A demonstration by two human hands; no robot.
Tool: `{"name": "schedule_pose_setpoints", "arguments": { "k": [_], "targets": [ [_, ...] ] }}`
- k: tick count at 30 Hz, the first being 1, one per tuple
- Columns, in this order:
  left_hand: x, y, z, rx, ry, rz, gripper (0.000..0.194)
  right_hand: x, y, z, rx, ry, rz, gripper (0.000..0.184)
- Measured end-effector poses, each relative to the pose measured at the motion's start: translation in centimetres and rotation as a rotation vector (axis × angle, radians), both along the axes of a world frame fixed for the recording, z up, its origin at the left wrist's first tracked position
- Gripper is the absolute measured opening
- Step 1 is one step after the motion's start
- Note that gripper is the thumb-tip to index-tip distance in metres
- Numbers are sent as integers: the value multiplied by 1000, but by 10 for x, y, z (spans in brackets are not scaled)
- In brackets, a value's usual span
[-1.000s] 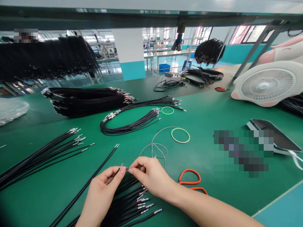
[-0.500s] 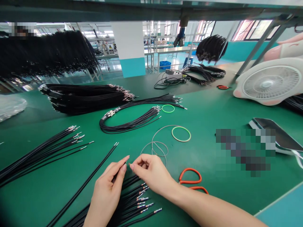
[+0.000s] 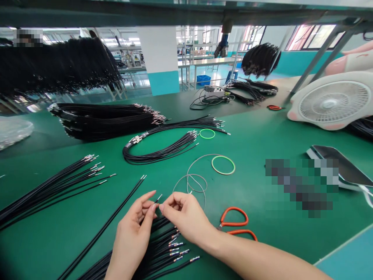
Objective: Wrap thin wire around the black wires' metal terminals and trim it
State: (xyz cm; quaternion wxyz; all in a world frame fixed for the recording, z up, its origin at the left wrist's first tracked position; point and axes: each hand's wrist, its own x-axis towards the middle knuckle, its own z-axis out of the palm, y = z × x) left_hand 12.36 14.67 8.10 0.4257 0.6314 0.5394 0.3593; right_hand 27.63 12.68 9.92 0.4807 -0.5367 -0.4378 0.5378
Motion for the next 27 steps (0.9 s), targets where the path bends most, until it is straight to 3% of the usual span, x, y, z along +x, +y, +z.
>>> {"name": "schedule_pose_setpoints", "arguments": {
  "k": [12, 20, 27],
  "targets": [
    [5, -6, -3, 89, -23, 74, 11, -3, -1, -6, 108, -98, -52, 19],
    [7, -12, 6, 111, 43, 42, 13, -5, -2, -3, 102, -65, -78, 21],
    [6, -11, 4, 103, 43, 61, 12, -4, 0, -3, 75, -48, -69, 22]
  ]
}}
